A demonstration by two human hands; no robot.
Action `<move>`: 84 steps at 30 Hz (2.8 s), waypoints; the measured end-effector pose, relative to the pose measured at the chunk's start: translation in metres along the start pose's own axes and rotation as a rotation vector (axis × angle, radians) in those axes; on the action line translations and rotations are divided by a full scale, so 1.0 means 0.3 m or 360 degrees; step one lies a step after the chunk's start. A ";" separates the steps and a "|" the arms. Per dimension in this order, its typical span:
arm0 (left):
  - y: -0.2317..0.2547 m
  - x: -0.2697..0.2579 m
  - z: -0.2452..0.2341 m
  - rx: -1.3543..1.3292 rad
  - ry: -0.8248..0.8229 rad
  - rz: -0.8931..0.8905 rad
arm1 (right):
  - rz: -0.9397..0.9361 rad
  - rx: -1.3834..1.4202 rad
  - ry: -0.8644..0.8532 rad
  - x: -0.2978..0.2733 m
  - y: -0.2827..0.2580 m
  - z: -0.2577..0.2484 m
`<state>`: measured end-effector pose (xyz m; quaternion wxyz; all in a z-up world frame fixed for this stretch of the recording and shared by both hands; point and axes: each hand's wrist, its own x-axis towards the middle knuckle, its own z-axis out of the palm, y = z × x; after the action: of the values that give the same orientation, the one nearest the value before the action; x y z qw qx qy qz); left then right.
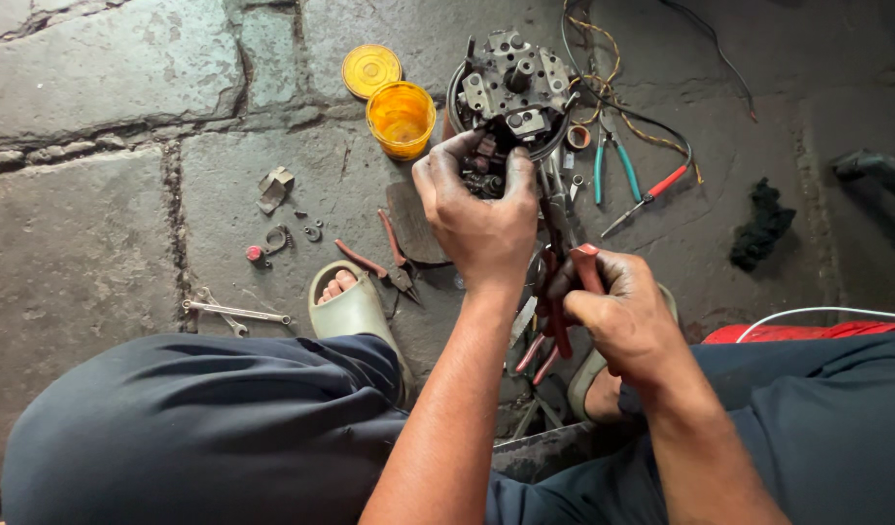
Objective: The person disassembles a starter motor by removing the solenoid and housing components using pliers and a wrench. They manipulate wires and internal parts to inspect the unit.
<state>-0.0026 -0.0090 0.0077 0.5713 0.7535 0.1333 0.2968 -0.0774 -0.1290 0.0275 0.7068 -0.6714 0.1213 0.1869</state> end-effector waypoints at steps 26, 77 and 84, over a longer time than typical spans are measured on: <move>0.284 0.461 0.012 0.1232 -0.2131 0.1565 | 0.0303 0.0162 -0.0147 0.031 0.045 0.031; 0.182 0.514 0.010 0.1046 -0.2116 0.1833 | 0.0445 0.0833 -0.0040 0.093 0.046 0.108; 0.178 0.500 0.028 0.1161 -0.2026 0.1917 | 0.0531 0.1048 -0.0282 0.149 0.128 0.125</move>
<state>0.1132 0.0488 0.1009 0.0169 0.8479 -0.5297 0.0152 -0.0565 -0.0862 -0.0234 0.8524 -0.3604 0.2210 0.3077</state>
